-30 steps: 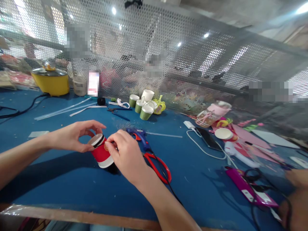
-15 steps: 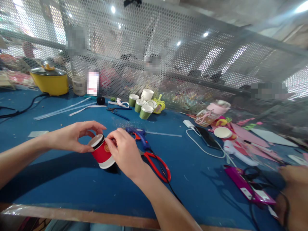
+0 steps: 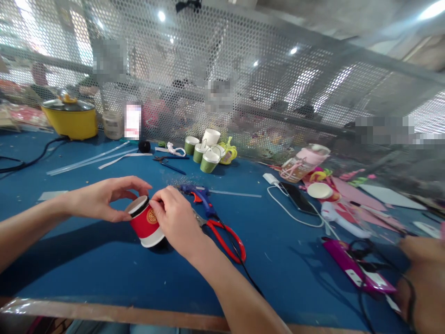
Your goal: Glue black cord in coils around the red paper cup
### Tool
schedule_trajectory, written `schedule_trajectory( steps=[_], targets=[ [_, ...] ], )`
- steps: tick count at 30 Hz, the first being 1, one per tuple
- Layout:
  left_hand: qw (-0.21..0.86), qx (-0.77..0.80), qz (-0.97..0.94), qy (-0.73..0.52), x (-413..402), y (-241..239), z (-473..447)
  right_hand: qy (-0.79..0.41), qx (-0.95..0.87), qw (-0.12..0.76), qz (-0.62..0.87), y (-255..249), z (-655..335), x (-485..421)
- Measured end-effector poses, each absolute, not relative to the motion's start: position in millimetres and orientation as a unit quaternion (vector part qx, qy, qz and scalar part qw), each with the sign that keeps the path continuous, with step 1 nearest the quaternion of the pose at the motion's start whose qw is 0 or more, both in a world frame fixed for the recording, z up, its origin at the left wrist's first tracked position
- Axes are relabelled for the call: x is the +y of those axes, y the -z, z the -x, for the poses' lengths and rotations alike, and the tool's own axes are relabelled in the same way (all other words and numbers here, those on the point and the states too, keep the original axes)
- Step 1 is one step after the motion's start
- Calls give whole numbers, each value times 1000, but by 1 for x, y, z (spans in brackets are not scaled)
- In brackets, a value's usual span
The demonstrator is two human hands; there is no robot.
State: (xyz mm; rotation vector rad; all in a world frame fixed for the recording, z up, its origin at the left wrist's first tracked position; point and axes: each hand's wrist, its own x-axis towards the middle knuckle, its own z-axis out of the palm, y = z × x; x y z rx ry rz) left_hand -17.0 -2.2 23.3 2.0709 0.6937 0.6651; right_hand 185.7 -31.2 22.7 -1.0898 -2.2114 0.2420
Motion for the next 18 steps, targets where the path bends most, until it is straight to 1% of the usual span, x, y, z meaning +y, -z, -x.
schedule_trajectory(
  steps=[7, 13, 18],
  targets=[
    [417, 264, -832, -254, -1, -24, 18, -107, -837, 323, 428, -20, -184, -30],
    [464, 257, -812, -242, 0, -23, 21, -127, -824, 326, 446, -14, -183, -31],
    [484, 244, -806, -237, 1, -23, 22, -118, -811, 341, 461, -6, -179, -31]
  ],
)
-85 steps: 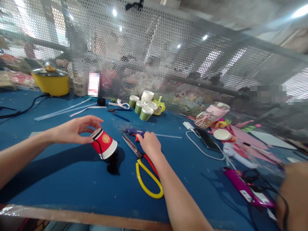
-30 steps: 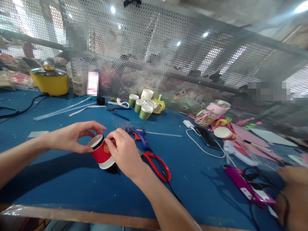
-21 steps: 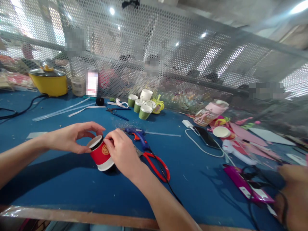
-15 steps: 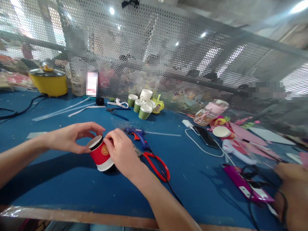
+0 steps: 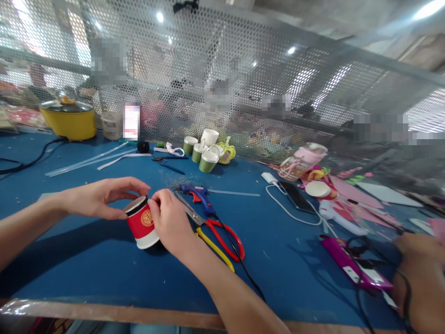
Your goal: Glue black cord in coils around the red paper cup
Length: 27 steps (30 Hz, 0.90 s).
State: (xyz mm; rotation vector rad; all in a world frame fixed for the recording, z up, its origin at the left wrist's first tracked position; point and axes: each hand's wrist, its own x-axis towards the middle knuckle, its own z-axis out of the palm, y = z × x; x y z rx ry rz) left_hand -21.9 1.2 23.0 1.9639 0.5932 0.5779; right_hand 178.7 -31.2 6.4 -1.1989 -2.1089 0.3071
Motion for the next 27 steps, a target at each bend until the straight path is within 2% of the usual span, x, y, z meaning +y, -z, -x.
schedule_trajectory(
  steps=[7, 14, 19, 22, 27],
  targets=[
    [477, 237, -817, -221, 4, -24, 25, -101, -801, 359, 469, 1, -176, -31],
    [442, 317, -805, -238, -4, -24, 14, -68, -794, 364, 482, 2, -172, -35],
    [362, 333, -830, -263, -7, -21, 6, -49, -792, 371, 482, 3, -170, -36],
    [339, 361, -837, -235, -8, -24, 6, -46, -793, 366, 485, 3, -170, -37],
    [399, 361, -821, -190, -9, -30, 7, -34, -803, 354, 478, 0, -172, -38]
  ],
)
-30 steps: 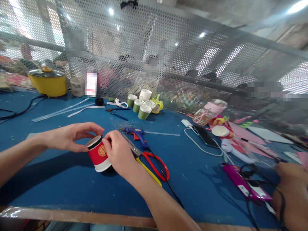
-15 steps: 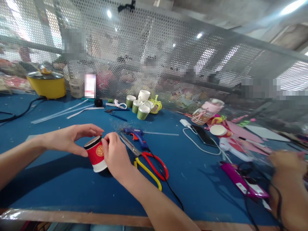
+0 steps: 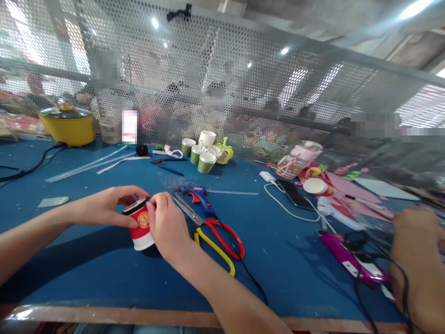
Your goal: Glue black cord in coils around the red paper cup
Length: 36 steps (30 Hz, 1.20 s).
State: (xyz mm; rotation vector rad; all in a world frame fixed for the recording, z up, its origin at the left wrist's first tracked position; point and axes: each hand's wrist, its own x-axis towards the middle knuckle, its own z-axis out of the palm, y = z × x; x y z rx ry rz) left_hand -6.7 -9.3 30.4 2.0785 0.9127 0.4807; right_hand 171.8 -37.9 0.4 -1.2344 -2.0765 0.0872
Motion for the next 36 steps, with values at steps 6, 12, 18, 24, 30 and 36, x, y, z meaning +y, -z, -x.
schedule_trajectory(
  steps=[6, 12, 18, 24, 30, 36],
  targets=[
    [454, 323, -805, -206, -8, -27, 8, -11, -811, 365, 458, -10, -176, -39],
    [475, 296, -800, -215, -5, -23, 9, -32, -809, 368, 457, -11, -178, -38],
    [483, 285, -799, -216, -4, -23, 8, -40, -807, 361, 466, -6, -177, -37],
    [479, 283, -801, -219, -5, -24, 9, -73, -790, 362, 489, 1, -176, -37],
    [481, 289, -796, -224, -4, -22, 8, -117, -769, 375, 505, 6, -174, -38],
    [504, 282, -782, -234, -2, -17, 9, -141, -759, 394, 500, 7, -174, -36]
  ],
)
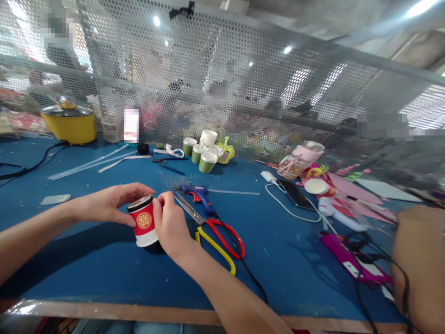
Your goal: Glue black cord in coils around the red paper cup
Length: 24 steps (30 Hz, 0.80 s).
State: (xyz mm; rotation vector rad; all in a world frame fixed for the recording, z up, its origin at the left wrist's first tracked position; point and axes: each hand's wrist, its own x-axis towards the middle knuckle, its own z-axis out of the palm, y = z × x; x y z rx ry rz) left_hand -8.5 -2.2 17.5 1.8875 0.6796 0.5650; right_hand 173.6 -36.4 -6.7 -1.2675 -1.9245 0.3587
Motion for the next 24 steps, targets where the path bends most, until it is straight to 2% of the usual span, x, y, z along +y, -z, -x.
schedule_trajectory(
  steps=[10, 18, 24],
  targets=[
    [503, 262, -782, -259, 2, -8, 9, -144, -753, 403, 500, 8, -174, -38],
    [391, 319, -837, -211, -8, -29, 11, -89, -770, 397, 492, 9, -169, -41],
    [369, 363, -819, -247, -12, -30, 6, -41, -782, 391, 485, 10, -165, -45]
  ],
)
